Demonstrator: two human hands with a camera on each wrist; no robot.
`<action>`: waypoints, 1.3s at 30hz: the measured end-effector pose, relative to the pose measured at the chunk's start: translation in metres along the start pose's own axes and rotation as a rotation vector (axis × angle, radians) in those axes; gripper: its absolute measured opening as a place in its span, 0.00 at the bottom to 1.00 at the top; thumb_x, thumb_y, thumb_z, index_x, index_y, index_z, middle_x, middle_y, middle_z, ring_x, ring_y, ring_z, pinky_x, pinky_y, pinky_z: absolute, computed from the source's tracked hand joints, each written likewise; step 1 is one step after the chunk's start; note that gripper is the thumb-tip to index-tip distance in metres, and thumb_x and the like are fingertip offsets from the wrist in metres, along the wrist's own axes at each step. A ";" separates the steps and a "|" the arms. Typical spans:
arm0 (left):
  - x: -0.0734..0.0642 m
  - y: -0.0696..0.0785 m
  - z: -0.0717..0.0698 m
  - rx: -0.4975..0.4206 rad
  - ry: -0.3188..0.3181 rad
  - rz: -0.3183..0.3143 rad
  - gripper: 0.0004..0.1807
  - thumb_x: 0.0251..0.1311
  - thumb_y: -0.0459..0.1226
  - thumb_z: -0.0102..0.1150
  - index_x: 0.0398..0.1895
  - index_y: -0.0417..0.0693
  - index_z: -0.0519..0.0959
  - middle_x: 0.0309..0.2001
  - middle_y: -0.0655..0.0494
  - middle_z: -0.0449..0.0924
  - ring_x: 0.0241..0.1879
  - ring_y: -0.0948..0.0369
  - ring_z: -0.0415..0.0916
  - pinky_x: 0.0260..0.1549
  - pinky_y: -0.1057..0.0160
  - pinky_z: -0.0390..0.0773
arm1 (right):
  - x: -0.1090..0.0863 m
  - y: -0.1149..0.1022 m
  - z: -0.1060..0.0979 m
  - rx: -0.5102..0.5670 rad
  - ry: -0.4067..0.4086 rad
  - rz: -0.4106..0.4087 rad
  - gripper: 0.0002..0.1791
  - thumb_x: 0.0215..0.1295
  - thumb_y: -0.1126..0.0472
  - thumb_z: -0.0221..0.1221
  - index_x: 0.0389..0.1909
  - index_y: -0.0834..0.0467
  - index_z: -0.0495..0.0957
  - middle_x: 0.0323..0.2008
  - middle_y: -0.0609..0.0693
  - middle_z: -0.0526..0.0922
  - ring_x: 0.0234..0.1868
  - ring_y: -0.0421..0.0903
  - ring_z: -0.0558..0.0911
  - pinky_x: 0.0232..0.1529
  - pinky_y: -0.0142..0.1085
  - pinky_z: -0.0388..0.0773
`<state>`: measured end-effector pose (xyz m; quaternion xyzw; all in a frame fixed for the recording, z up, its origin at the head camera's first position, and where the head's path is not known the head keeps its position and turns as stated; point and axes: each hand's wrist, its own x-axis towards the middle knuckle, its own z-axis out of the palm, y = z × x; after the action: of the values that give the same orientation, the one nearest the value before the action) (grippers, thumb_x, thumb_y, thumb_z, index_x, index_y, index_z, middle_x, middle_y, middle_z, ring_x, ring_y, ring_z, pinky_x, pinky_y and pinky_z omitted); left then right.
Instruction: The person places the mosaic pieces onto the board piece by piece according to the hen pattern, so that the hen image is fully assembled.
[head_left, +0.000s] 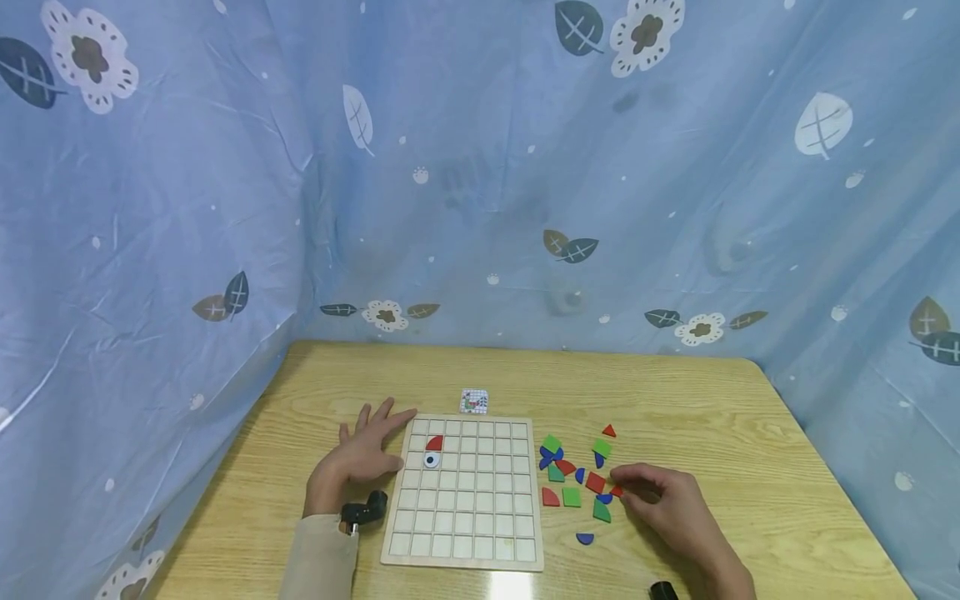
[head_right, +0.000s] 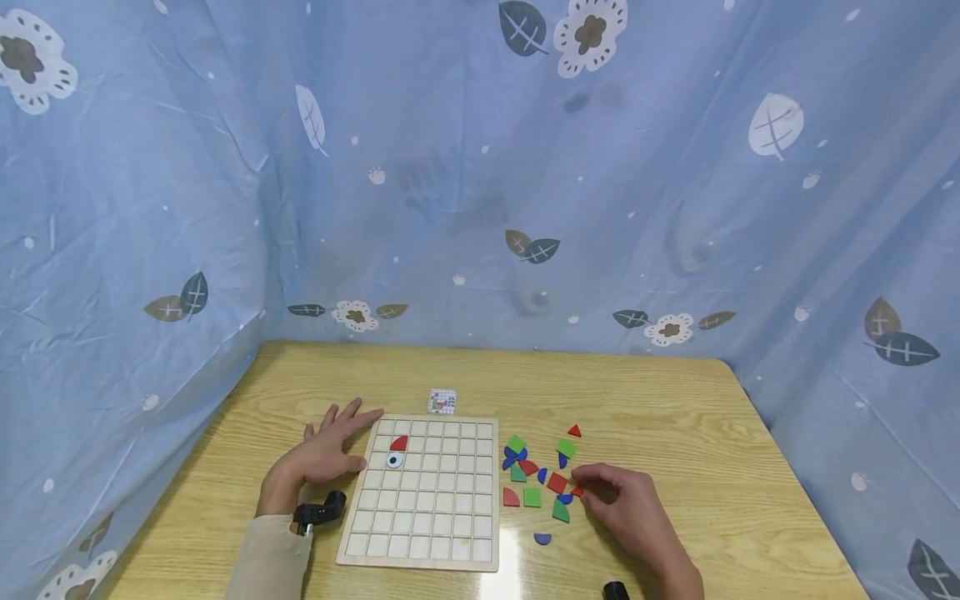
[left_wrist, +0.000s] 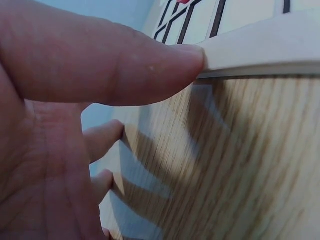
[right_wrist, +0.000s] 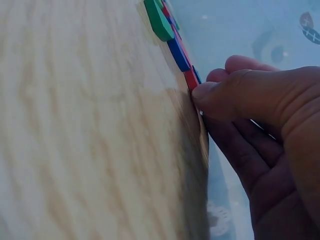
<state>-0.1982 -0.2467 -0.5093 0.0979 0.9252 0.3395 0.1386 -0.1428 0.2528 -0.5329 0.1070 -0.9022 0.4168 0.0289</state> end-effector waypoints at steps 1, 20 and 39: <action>0.000 0.000 0.000 -0.001 0.002 0.003 0.49 0.57 0.30 0.70 0.86 0.55 0.67 0.90 0.35 0.42 0.86 0.26 0.26 0.71 0.12 0.26 | 0.000 0.000 0.000 0.005 0.002 0.004 0.21 0.60 0.77 0.73 0.48 0.51 0.93 0.47 0.44 0.95 0.47 0.33 0.91 0.48 0.30 0.89; 0.001 -0.001 0.000 -0.012 -0.002 -0.008 0.49 0.58 0.30 0.68 0.86 0.56 0.66 0.90 0.36 0.40 0.86 0.27 0.25 0.72 0.13 0.24 | 0.050 -0.062 0.045 0.151 -0.072 -0.247 0.14 0.67 0.69 0.73 0.52 0.58 0.92 0.48 0.49 0.95 0.50 0.45 0.93 0.55 0.48 0.91; 0.001 0.001 0.002 0.001 0.024 -0.040 0.47 0.58 0.30 0.71 0.84 0.57 0.69 0.90 0.36 0.43 0.87 0.27 0.27 0.72 0.13 0.26 | 0.107 -0.131 0.143 0.275 -0.298 -0.343 0.14 0.71 0.67 0.71 0.55 0.58 0.91 0.51 0.50 0.94 0.53 0.48 0.92 0.61 0.47 0.89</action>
<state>-0.1980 -0.2447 -0.5100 0.0754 0.9287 0.3376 0.1340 -0.2131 0.0441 -0.5137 0.3215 -0.8001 0.5041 -0.0487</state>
